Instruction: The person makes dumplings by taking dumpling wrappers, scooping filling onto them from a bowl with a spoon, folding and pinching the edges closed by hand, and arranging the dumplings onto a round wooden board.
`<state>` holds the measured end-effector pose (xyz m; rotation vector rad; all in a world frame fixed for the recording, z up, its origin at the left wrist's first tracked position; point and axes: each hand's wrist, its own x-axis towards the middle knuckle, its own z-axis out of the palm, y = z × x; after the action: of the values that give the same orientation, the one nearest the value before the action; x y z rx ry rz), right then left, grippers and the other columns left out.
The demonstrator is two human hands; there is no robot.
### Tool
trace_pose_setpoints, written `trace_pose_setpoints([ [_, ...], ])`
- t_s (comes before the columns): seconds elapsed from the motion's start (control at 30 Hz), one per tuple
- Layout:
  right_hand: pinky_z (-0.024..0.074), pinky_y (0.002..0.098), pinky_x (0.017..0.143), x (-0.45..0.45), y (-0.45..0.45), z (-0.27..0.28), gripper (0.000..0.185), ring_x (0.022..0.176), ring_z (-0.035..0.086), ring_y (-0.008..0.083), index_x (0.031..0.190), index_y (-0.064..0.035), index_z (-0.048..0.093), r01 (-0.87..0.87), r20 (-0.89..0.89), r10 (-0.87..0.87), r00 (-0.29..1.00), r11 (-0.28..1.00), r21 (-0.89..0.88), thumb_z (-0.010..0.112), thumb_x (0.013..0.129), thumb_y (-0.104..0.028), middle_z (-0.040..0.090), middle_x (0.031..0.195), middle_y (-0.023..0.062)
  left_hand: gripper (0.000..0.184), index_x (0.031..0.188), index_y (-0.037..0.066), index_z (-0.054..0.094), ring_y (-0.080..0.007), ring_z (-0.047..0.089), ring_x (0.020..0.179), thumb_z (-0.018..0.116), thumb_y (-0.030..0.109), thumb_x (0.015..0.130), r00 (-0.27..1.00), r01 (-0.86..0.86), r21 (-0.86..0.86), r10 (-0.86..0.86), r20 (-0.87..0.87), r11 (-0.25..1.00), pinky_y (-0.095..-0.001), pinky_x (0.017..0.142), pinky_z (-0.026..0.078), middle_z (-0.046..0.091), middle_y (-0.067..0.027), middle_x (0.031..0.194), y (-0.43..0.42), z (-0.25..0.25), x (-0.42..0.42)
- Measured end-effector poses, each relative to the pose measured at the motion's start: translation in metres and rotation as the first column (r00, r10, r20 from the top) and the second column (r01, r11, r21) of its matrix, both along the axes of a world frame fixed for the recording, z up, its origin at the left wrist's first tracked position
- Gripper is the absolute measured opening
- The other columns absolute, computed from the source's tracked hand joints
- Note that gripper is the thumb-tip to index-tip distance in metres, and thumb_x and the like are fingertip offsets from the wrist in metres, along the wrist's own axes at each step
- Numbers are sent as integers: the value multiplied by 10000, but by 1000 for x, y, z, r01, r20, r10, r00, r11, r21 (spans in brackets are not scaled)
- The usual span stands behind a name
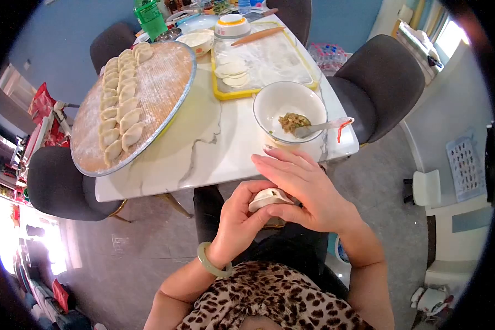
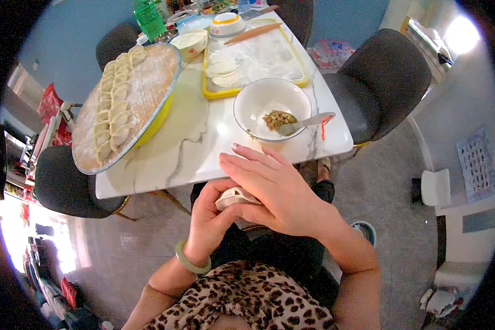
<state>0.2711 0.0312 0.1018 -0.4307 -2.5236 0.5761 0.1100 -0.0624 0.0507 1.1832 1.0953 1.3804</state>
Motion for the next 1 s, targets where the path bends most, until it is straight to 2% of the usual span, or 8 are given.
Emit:
trace_pose_setpoints([
  [0.33,327,459,1037,-6,-3,-17,461,1233,496,260,1214,-33,561,83,-120,-51,992,956,282,622,832,-284,568,1276,94,335,1174,4,501,-82,554,934,639,129,896,997,63,16,-64,52,998,-233,799,478,593,-43,1070,2,-1,-3],
  [0.47,327,454,1037,-12,-4,-7,428,1238,494,241,1181,-35,585,108,-106,-106,989,994,12,632,822,-263,577,1262,92,331,1174,2,501,-81,553,950,636,115,893,995,75,-55,-71,72,996,-228,806,474,593,-40,1077,5,6,-4],
  [0.63,327,456,1036,-8,4,-7,431,1246,485,248,1195,-59,599,31,-19,-27,999,970,240,633,814,-256,590,1239,80,332,1190,1,494,-87,557,972,620,96,898,996,89,-25,-89,-14,996,-236,820,474,587,-41,1104,8,4,-5],
  [0.77,325,446,1042,-8,6,-21,439,1253,479,254,1205,-78,606,16,-79,-1,997,981,194,646,803,-250,591,1243,69,346,1220,5,489,-95,561,986,602,93,905,990,101,-30,-98,106,994,-251,839,471,590,-48,1125,6,-1,-3],
  [0.87,310,434,1066,-9,8,-29,531,1289,449,229,1308,-56,515,-76,-123,85,989,994,76,656,824,-223,525,1339,94,356,1239,10,489,-102,565,990,593,93,909,985,118,-33,-113,132,992,-253,844,471,592,-52,1123,8,-4,-4],
  [0.9,304,427,1074,-14,1,-34,584,1305,425,226,1364,-43,432,-154,-304,66,950,950,-272,639,850,-226,467,1388,120,359,1246,13,491,-106,567,990,590,91,910,990,113,-21,-111,89,993,-251,844,472,593,-52,1119,9,-4,-5],
  [0.93,299,419,1082,-18,-6,-39,642,1322,402,222,1421,-30,348,-273,-459,-21,888,779,-565,622,875,-228,408,1437,145,359,1246,13,491,-106,567,990,590,91,910,990,115,-19,-113,89,993,-251,844,472,593,-52,1119,8,-2,-5],
  [1.0,299,414,1084,-20,-13,-55,663,1329,382,236,1443,-20,280,-331,-511,-36,859,723,-607,588,900,-243,366,1455,169,368,1262,17,488,-113,570,987,579,79,910,984,93,-74,-80,158,993,-259,841,478,593,-56,1118,8,4,-2],
])
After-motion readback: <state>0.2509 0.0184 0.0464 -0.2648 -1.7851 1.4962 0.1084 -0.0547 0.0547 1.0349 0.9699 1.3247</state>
